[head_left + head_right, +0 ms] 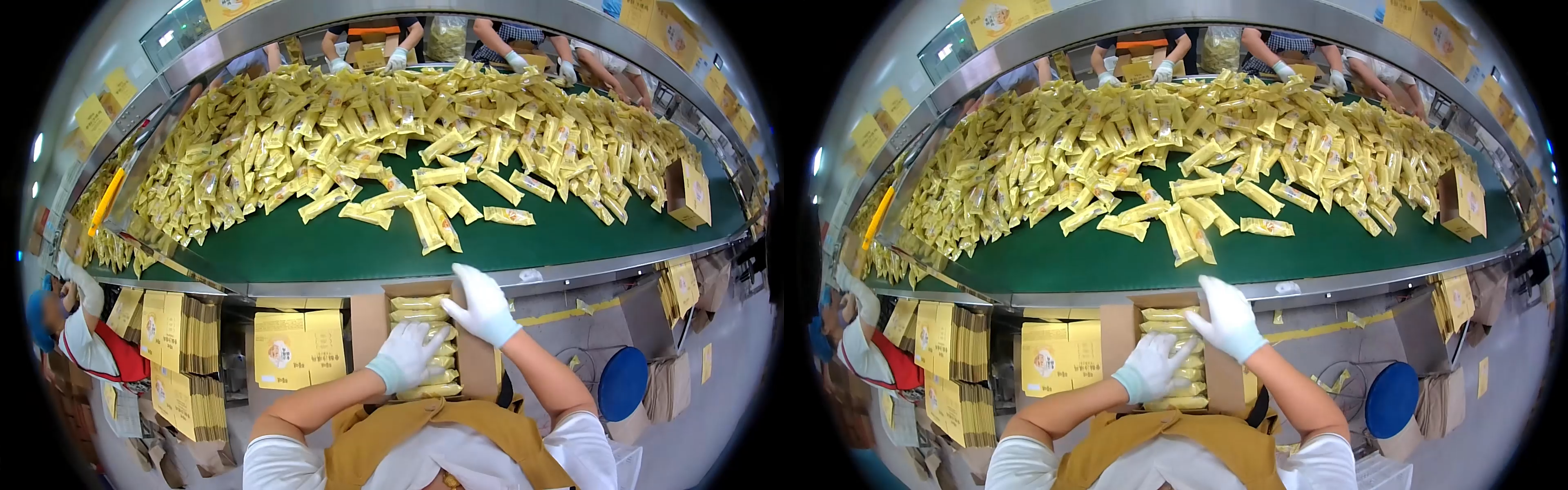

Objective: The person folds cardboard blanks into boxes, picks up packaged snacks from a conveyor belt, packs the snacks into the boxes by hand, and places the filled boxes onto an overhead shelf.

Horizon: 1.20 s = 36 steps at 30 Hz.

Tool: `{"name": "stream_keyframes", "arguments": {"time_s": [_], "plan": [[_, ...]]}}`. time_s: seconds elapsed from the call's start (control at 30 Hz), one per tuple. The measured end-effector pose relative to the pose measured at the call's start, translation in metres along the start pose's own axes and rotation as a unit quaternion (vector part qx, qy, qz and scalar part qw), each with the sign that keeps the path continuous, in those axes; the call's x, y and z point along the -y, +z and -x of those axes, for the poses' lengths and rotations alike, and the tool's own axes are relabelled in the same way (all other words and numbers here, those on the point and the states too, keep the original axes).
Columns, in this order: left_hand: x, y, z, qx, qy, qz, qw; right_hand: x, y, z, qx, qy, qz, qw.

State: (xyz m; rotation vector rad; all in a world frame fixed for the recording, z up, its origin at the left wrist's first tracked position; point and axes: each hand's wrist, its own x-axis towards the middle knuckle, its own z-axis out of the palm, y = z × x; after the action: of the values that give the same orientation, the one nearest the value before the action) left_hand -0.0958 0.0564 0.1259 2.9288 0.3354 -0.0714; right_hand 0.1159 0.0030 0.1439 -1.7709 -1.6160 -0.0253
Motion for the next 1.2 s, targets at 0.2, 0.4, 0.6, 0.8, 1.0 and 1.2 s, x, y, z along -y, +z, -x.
{"name": "stream_keyframes", "arguments": {"time_s": [0.2, 0.4, 0.6, 0.8, 1.0, 1.2], "plan": [[-0.020, -0.025, -0.003, 0.107, -0.050, 0.029, 0.993, -0.020, 0.031, -0.035, 0.323, 0.182, 0.052, 0.927], [-0.007, -0.004, 0.007, -0.033, 0.038, 0.106, 0.993, -0.016, 0.025, -0.007, 0.176, 0.037, 0.001, 0.984], [0.012, -0.036, 0.057, -0.322, 0.008, 0.336, 0.885, -0.018, -0.033, 0.023, -0.050, 0.031, -0.039, 0.997], [0.053, 0.082, 0.041, -0.314, -0.246, 0.441, 0.804, -0.060, -0.048, 0.020, -0.019, 0.325, 0.170, 0.930], [0.010, 0.057, -0.029, -0.194, -0.191, 0.735, 0.621, -0.041, -0.056, 0.000, 0.008, 0.226, 0.034, 0.974], [0.086, -0.090, -0.053, -0.362, -0.092, 0.579, 0.725, 0.016, -0.112, -0.086, -0.146, 0.178, -0.247, 0.941]]}}
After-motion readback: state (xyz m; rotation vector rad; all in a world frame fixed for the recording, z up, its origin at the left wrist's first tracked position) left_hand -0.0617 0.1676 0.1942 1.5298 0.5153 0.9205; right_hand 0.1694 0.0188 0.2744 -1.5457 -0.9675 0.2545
